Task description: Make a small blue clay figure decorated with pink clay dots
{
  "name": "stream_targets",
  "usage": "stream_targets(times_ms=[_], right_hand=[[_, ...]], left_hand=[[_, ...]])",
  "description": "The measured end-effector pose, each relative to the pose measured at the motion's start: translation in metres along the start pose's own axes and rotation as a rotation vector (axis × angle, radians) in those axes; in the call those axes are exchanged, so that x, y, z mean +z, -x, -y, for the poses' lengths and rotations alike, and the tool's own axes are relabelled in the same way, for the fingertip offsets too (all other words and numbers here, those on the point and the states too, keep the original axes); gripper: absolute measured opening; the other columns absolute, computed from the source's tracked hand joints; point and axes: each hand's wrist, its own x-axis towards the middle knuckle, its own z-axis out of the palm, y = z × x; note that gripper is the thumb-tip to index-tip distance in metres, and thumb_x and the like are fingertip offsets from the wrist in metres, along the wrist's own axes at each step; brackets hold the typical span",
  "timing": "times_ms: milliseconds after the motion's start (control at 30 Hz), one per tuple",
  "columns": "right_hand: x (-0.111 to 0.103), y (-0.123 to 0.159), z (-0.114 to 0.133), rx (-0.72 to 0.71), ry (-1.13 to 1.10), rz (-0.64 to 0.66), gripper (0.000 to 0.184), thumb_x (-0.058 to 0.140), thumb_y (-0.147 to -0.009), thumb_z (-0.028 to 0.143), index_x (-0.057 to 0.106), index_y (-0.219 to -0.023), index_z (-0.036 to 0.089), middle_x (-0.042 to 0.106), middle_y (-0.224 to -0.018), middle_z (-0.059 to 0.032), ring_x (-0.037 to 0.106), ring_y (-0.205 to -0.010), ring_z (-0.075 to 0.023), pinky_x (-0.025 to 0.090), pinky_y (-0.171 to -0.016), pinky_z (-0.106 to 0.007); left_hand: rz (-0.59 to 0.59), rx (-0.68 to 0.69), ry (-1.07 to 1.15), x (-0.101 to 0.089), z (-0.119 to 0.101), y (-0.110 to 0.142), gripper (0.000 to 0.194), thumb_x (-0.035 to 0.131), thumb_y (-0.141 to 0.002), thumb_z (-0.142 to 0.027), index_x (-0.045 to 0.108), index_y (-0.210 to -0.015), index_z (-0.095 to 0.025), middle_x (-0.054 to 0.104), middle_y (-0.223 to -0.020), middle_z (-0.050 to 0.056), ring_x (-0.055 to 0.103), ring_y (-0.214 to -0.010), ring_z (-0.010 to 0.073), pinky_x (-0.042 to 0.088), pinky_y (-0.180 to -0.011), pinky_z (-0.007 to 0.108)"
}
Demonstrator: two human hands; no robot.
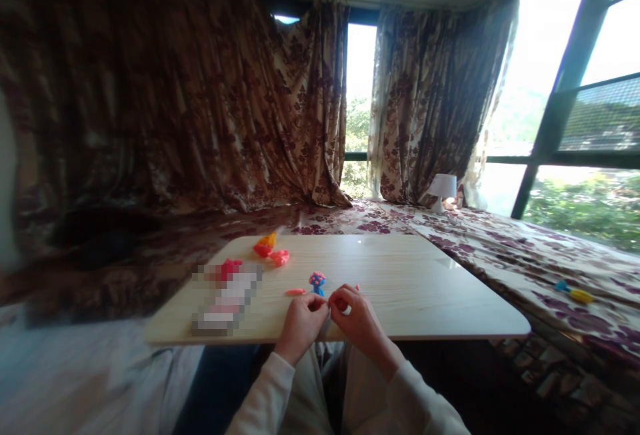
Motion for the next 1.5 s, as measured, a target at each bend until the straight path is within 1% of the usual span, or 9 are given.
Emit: stream_targets(times_ms=[200,367,633,800,1000,1267,1367,1433,1500], right_hand=[[0.0021,-0.0004,-0.0053,0.035,-0.02,-0.051,0.012,0.051,-0.071,0.01,0.059,-0.067,0.017,0.054,-0.062,0.0018,0.05,-0.055,-0.0104,0.043,-0.062,-0.023],[0.0013,-0.0012,-0.0062,-0.015,-0.067,0.017,0.014,0.052,-0.075,0.011,0.065,-0.073,0.017,0.059,-0.069,-0.0013,0.053,-0.059,-0.0113,0.043,-0.059,-0.022],[0.0006,0.0002,-0.0052,-0.085,-0.121,0.04,0.02,0.053,-0.074,0.007,0.07,-0.081,0.016,0.064,-0.074,-0.004,0.057,-0.063,-0.0125,0.046,-0.059,-0.022],[-0.0017,0.0005,-0.0034,-0.063,-0.116,0.035,0.016,0.055,-0.077,0.011,0.069,-0.073,0.018,0.064,-0.072,-0.0024,0.058,-0.064,-0.0121,0.046,-0.061,-0.021],[-0.0022,0.0012,-0.0027,-0.076,-0.09,0.036,0.017,0.054,-0.077,0.009,0.066,-0.07,0.018,0.063,-0.073,-0.0009,0.057,-0.065,-0.011,0.044,-0.064,-0.021],[-0.0006,0.0009,-0.0029,-0.039,-0.016,0.01,0.013,0.051,-0.072,0.01,0.057,-0.064,0.018,0.055,-0.064,0.0016,0.051,-0.058,-0.0103,0.042,-0.062,-0.022],[0.0006,0.0003,-0.0056,0.014,0.011,-0.034,0.012,0.05,-0.073,0.013,0.054,-0.063,0.018,0.051,-0.06,0.0032,0.048,-0.055,-0.0098,0.041,-0.064,-0.023],[0.0016,0.0002,-0.0072,0.036,0.012,-0.03,0.013,0.049,-0.076,0.015,0.054,-0.065,0.018,0.051,-0.06,0.0033,0.048,-0.055,-0.0098,0.041,-0.065,-0.023],[0.0026,0.0004,-0.0082,0.041,0.008,-0.004,0.015,0.048,-0.078,0.017,0.055,-0.065,0.018,0.052,-0.061,0.0029,0.048,-0.056,-0.0101,0.04,-0.064,-0.023]], left_hand=[[-0.025,0.018,-0.03,-0.0033,-0.0023,0.0026,0.021,0.054,-0.066,-0.03,0.066,-0.06,-0.013,0.066,-0.059,0.003,0.059,-0.06,0.0166,0.044,-0.061,0.025],[0.016,0.046,-0.025,-0.0018,0.0005,0.0029,0.025,0.055,-0.07,-0.033,0.071,-0.071,-0.014,0.071,-0.071,0.007,0.063,-0.071,0.0198,0.046,-0.07,0.027],[0.018,0.016,-0.004,-0.0027,0.0013,0.0014,0.028,0.054,-0.07,-0.032,0.071,-0.075,-0.011,0.07,-0.07,0.008,0.062,-0.071,0.0202,0.046,-0.069,0.028],[0.049,0.025,0.002,-0.0058,-0.0016,0.0024,0.027,0.055,-0.069,-0.034,0.07,-0.069,-0.012,0.067,-0.067,0.006,0.06,-0.071,0.0194,0.044,-0.068,0.026],[0.067,0.045,-0.022,-0.007,-0.0041,0.0031,0.032,0.048,-0.072,-0.035,0.062,-0.054,-0.014,0.06,-0.056,0.002,0.054,-0.06,0.0147,0.04,-0.061,0.024],[0.074,-0.022,0.045,-0.0054,-0.0039,0.0006,0.025,0.056,-0.064,-0.036,0.064,-0.058,-0.014,0.063,-0.058,0.002,0.055,-0.061,0.0152,0.041,-0.063,0.025],[0.027,-0.039,0.068,-0.0057,-0.0041,0.0007,0.019,0.058,-0.06,-0.033,0.063,-0.06,-0.014,0.062,-0.058,0.001,0.055,-0.06,0.015,0.042,-0.063,0.025],[-0.002,-0.032,0.062,-0.0058,-0.0038,0.0012,0.018,0.057,-0.061,-0.033,0.061,-0.06,-0.015,0.06,-0.058,0.0,0.054,-0.061,0.0147,0.042,-0.063,0.025],[-0.008,-0.019,0.038,-0.0053,-0.0028,0.0023,0.021,0.052,-0.067,-0.035,0.057,-0.059,-0.016,0.058,-0.058,0.0,0.053,-0.061,0.0142,0.042,-0.063,0.024]])
